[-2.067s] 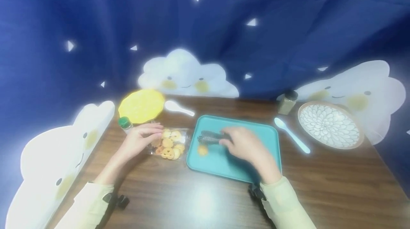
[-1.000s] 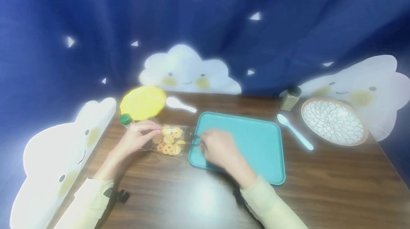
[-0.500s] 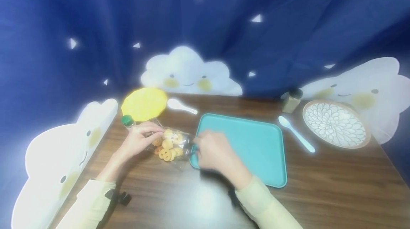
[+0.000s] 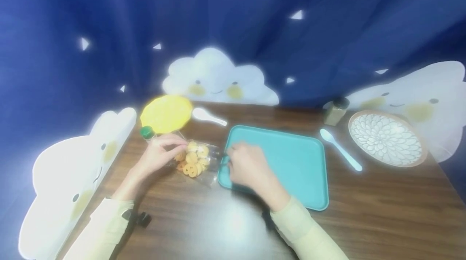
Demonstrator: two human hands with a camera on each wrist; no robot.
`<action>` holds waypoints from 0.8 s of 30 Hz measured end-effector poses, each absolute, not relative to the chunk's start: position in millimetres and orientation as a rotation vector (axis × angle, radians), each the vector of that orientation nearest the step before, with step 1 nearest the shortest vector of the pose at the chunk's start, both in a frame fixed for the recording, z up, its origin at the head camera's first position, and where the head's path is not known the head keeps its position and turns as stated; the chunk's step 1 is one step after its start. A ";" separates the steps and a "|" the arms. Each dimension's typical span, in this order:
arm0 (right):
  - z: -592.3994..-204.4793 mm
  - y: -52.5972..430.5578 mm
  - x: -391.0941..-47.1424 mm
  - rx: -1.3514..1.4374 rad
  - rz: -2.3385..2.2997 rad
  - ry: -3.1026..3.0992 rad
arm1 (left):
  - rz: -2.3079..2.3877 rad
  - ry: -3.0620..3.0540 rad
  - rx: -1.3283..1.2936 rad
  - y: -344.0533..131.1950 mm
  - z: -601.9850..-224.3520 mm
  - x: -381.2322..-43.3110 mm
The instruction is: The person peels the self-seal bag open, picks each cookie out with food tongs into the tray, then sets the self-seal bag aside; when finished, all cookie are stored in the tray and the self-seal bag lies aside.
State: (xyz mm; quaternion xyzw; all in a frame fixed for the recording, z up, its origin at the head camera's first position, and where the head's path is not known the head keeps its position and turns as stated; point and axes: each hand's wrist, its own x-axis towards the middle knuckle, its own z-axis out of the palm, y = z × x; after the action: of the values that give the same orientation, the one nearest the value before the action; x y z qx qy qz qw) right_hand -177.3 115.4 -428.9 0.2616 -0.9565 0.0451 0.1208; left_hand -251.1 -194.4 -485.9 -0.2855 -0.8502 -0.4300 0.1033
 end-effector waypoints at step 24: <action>-434.8 110.0 -177.6 0.887 0.213 -2.864 | -1.345 -2.626 -0.748 -196.8 -486.3 -250.3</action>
State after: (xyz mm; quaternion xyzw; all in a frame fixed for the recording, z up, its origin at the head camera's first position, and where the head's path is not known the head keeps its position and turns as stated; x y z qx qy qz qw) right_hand -177.6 110.0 -434.8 0.2943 -0.9506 0.0708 0.0681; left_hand -250.3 -196.8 -486.3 -0.2456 -0.8617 -0.4413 0.0490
